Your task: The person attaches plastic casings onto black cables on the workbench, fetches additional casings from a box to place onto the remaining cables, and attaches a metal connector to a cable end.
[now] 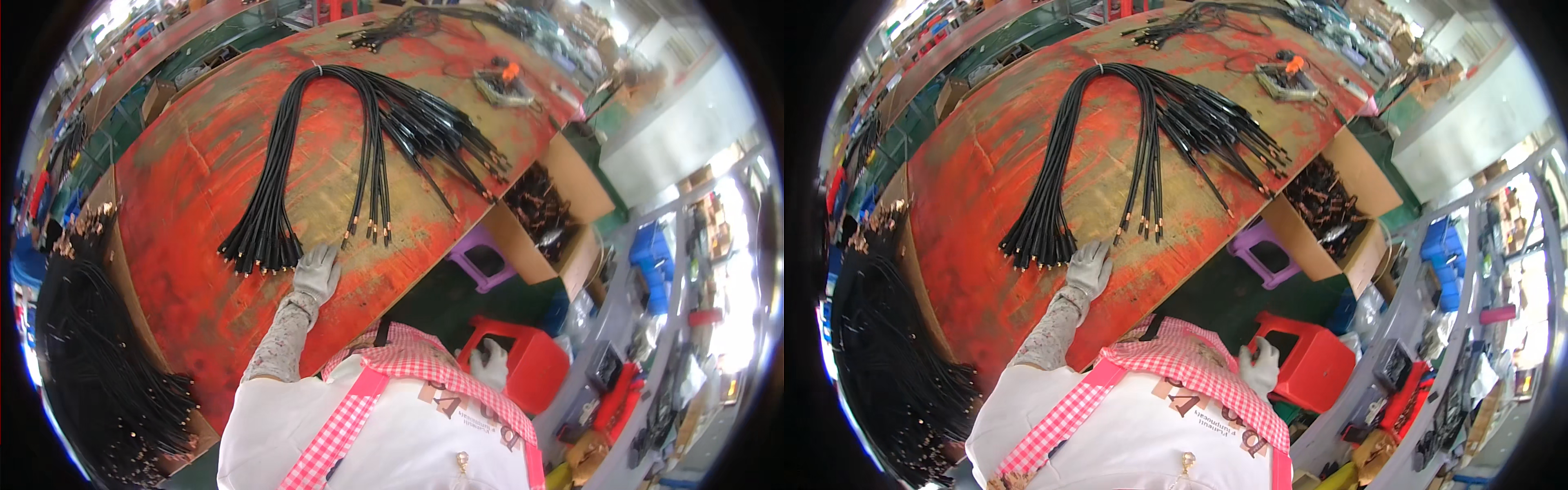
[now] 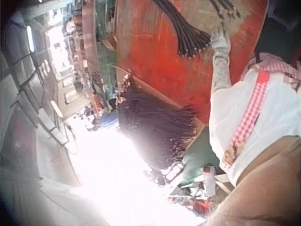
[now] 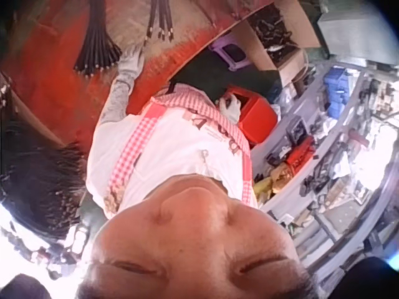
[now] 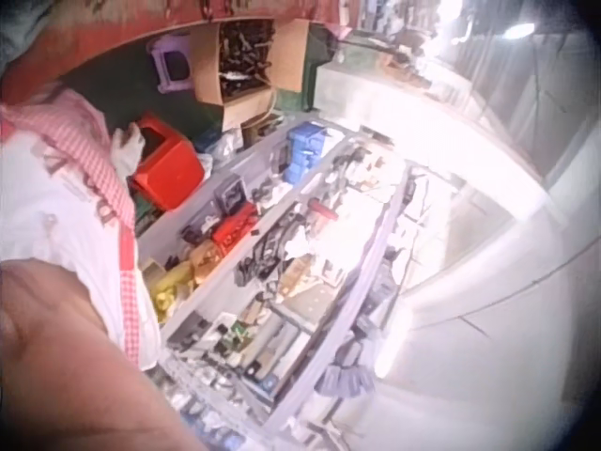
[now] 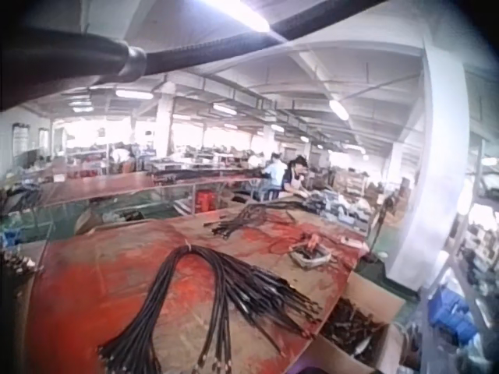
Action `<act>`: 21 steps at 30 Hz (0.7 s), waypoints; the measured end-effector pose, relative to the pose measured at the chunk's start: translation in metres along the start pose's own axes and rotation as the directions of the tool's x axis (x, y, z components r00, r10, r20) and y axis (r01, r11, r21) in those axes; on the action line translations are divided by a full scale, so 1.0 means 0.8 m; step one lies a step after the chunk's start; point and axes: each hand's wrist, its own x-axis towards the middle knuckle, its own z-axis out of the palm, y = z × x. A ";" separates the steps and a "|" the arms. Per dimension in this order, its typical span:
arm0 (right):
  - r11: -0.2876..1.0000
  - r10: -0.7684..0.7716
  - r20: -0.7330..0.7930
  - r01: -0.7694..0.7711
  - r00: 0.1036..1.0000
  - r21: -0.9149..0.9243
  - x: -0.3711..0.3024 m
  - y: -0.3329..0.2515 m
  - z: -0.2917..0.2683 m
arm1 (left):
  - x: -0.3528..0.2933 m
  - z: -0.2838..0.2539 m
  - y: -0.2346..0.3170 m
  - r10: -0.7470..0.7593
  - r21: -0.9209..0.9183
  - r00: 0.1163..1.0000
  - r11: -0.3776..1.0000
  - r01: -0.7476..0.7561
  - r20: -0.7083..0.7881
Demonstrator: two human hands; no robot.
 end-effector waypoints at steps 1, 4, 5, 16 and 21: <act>0.997 -0.065 -0.012 0.064 0.998 -0.040 -0.001 -0.004 0.008 | -0.006 -0.001 -0.009 0.000 -0.001 1.000 1.000 0.000 0.011; 0.974 -0.190 -0.032 0.184 0.981 -0.130 -0.014 -0.016 0.014 | -0.021 -0.010 -0.041 -0.019 -0.024 0.999 1.000 0.018 -0.043; 0.976 -0.180 0.017 0.181 0.984 -0.125 -0.020 -0.032 0.012 | -0.032 -0.021 -0.063 -0.035 0.026 0.998 0.999 0.037 -0.045; 0.982 0.048 0.148 -0.020 0.988 -0.190 -0.151 -0.061 0.018 | -0.046 -0.081 -0.209 -0.155 0.388 0.960 0.890 0.239 -0.235; 0.967 0.221 0.081 -0.207 0.972 -0.151 -0.232 -0.016 0.041 | 0.018 -0.024 -0.094 -0.072 0.166 0.978 0.981 0.106 -0.197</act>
